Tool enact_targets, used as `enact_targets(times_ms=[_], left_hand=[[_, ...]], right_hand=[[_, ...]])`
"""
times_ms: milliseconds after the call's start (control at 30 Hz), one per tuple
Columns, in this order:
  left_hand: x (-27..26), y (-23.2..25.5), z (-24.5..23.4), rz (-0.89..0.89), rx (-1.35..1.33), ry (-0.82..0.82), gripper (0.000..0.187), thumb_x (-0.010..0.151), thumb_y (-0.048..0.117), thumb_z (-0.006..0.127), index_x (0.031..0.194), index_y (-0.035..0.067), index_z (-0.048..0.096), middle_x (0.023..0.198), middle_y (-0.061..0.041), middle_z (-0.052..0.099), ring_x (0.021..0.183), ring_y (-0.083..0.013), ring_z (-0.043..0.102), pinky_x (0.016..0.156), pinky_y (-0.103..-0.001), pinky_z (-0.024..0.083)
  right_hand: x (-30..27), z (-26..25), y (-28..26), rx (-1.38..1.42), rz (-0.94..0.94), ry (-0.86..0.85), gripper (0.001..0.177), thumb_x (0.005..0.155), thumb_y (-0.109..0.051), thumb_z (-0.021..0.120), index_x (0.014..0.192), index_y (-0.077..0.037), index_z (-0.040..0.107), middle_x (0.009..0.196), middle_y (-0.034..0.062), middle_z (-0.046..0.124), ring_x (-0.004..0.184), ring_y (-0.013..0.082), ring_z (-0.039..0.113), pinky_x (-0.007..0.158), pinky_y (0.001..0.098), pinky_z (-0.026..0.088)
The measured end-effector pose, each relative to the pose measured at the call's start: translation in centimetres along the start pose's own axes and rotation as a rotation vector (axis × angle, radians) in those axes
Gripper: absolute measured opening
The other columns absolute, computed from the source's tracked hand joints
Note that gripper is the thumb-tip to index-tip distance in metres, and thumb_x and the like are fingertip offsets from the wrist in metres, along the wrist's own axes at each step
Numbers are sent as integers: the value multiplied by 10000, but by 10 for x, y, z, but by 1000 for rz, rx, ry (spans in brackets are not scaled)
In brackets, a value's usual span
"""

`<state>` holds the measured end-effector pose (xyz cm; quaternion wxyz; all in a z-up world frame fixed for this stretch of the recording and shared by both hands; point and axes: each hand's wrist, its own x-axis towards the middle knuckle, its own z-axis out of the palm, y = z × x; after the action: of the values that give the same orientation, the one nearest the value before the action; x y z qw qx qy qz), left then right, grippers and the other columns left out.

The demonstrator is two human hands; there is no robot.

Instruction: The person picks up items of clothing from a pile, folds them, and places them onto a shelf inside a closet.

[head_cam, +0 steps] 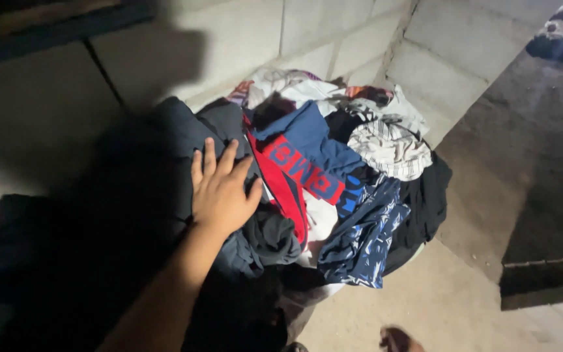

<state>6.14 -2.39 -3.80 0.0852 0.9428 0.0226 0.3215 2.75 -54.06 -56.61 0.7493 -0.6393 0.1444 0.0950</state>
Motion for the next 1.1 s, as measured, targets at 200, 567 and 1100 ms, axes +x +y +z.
enact_targets(times_ms=[200, 567, 1100], left_hand=[[-1, 1, 0, 3, 17, 40, 357, 697, 310, 483, 986, 133, 595, 1198, -94, 464, 1171, -376, 308, 953, -472, 199], [-4, 0, 10, 11, 76, 146, 320, 702, 324, 511, 939, 141, 622, 1137, -80, 508, 1156, -351, 354, 956, -437, 218], [-5, -3, 9, -21, -40, 121, 286, 740, 284, 490, 926, 109, 618, 1148, -71, 503, 1194, -334, 308, 990, -417, 159]], right_hand=[[-136, 225, -367, -684, -218, 230, 205, 855, -212, 429, 883, -47, 547, 679, 84, 604, 531, 173, 562, 562, 271, 433], [-134, 380, -479, -1310, -1156, -73, 507, 632, -266, 676, 1064, -84, 482, 908, 124, 525, 884, 301, 495, 782, 389, 389], [-156, 392, -566, 197, -510, -253, 194, 788, -122, 526, 957, -30, 545, 721, 76, 539, 624, 166, 562, 584, 360, 509]])
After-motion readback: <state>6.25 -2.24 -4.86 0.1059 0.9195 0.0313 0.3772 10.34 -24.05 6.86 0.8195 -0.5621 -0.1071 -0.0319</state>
